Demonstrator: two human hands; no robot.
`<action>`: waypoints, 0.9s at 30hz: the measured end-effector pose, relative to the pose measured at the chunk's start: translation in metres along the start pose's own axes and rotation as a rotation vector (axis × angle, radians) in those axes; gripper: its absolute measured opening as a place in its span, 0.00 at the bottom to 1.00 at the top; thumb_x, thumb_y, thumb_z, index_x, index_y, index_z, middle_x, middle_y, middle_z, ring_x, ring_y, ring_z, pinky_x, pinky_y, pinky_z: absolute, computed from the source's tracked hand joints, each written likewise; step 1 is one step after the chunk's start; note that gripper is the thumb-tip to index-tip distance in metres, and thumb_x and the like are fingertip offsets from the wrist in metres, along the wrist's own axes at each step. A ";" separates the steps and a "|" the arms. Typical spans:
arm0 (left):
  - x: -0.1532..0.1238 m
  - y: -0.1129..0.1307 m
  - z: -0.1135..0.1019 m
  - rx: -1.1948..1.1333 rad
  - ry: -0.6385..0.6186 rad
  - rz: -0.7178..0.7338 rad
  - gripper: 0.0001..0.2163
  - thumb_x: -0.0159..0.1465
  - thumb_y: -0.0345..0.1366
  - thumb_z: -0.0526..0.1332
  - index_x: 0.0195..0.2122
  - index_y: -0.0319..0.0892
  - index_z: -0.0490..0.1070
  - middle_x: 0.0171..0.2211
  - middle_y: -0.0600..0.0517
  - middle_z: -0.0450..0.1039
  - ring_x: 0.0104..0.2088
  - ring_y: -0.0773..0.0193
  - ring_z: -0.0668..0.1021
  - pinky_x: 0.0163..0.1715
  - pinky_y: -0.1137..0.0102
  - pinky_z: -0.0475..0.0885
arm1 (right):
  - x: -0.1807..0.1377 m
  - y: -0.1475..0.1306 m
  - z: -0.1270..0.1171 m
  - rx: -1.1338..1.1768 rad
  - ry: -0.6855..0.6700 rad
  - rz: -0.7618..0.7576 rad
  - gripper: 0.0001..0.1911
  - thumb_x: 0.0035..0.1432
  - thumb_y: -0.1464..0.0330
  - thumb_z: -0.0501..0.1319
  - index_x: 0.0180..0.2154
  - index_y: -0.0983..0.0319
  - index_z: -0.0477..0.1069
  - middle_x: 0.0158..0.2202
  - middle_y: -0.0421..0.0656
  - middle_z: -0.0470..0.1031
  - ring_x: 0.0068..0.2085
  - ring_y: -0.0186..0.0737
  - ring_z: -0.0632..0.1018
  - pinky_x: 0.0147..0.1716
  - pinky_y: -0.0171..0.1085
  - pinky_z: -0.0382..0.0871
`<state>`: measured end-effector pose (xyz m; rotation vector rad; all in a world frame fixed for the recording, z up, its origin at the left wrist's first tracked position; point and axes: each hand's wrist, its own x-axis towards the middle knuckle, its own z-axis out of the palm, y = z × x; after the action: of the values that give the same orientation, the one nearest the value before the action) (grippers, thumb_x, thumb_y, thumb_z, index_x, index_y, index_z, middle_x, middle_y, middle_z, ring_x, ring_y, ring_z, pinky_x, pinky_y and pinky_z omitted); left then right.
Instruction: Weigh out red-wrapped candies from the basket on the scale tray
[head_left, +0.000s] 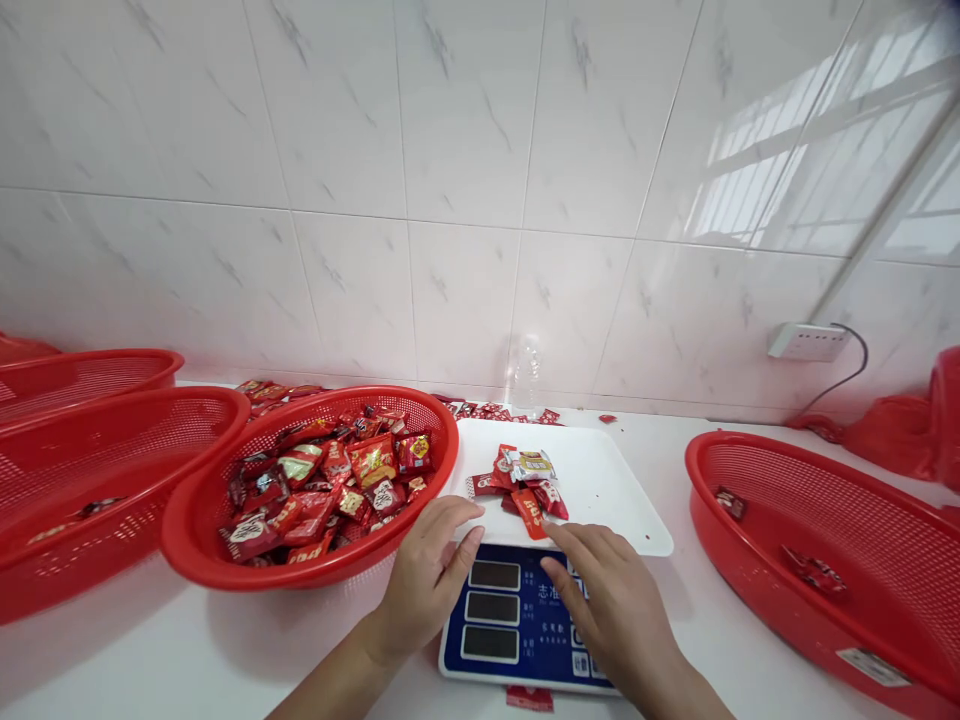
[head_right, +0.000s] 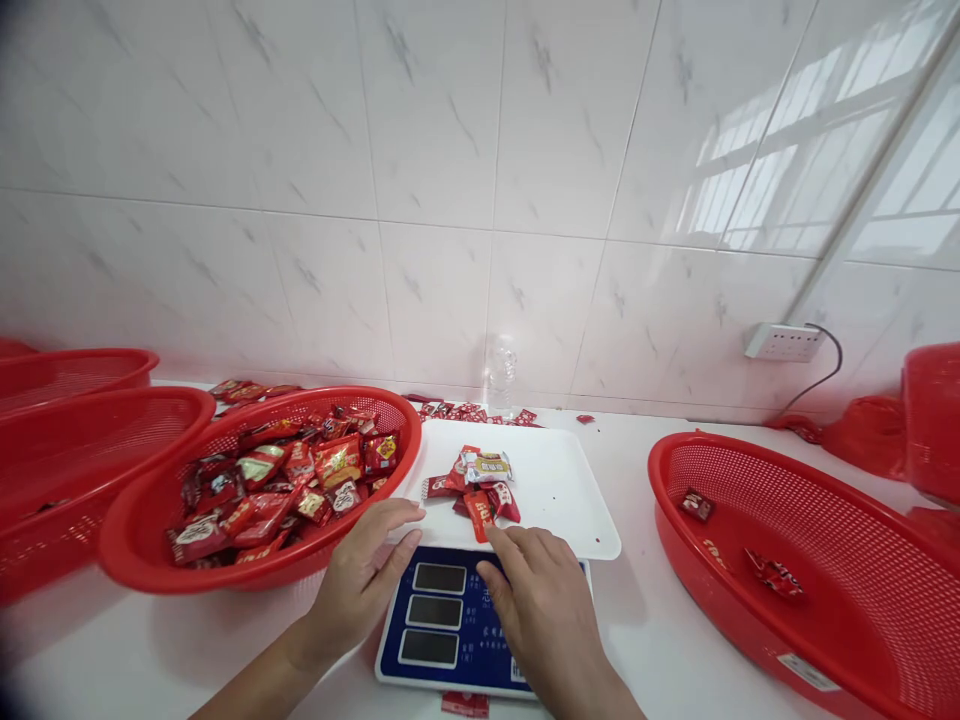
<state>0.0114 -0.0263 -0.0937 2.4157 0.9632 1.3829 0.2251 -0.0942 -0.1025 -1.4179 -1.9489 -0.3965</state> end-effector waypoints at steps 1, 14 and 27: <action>0.000 -0.001 0.000 -0.002 0.005 0.006 0.08 0.63 0.33 0.55 0.43 0.46 0.68 0.41 0.49 0.73 0.44 0.61 0.74 0.45 0.66 0.70 | 0.003 -0.004 0.002 -0.067 -0.041 -0.010 0.17 0.61 0.63 0.55 0.51 0.57 0.66 0.41 0.47 0.75 0.40 0.46 0.76 0.36 0.45 0.71; -0.002 0.004 -0.001 -0.079 -0.063 0.050 0.08 0.63 0.29 0.55 0.41 0.45 0.68 0.39 0.50 0.72 0.43 0.62 0.73 0.44 0.68 0.69 | 0.011 -0.008 0.019 -0.025 -0.134 0.031 0.08 0.60 0.68 0.55 0.41 0.57 0.69 0.38 0.46 0.72 0.38 0.45 0.74 0.35 0.44 0.69; -0.001 0.022 -0.005 -0.726 -0.265 -0.376 0.10 0.61 0.40 0.59 0.42 0.43 0.69 0.31 0.53 0.69 0.28 0.68 0.72 0.27 0.75 0.70 | 0.006 -0.045 0.003 0.696 0.025 0.240 0.03 0.61 0.68 0.54 0.37 0.58 0.65 0.32 0.40 0.73 0.33 0.34 0.75 0.33 0.31 0.68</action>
<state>0.0164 -0.0444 -0.0809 1.7102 0.6469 1.0060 0.1817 -0.1041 -0.0946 -1.1411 -1.6290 0.3490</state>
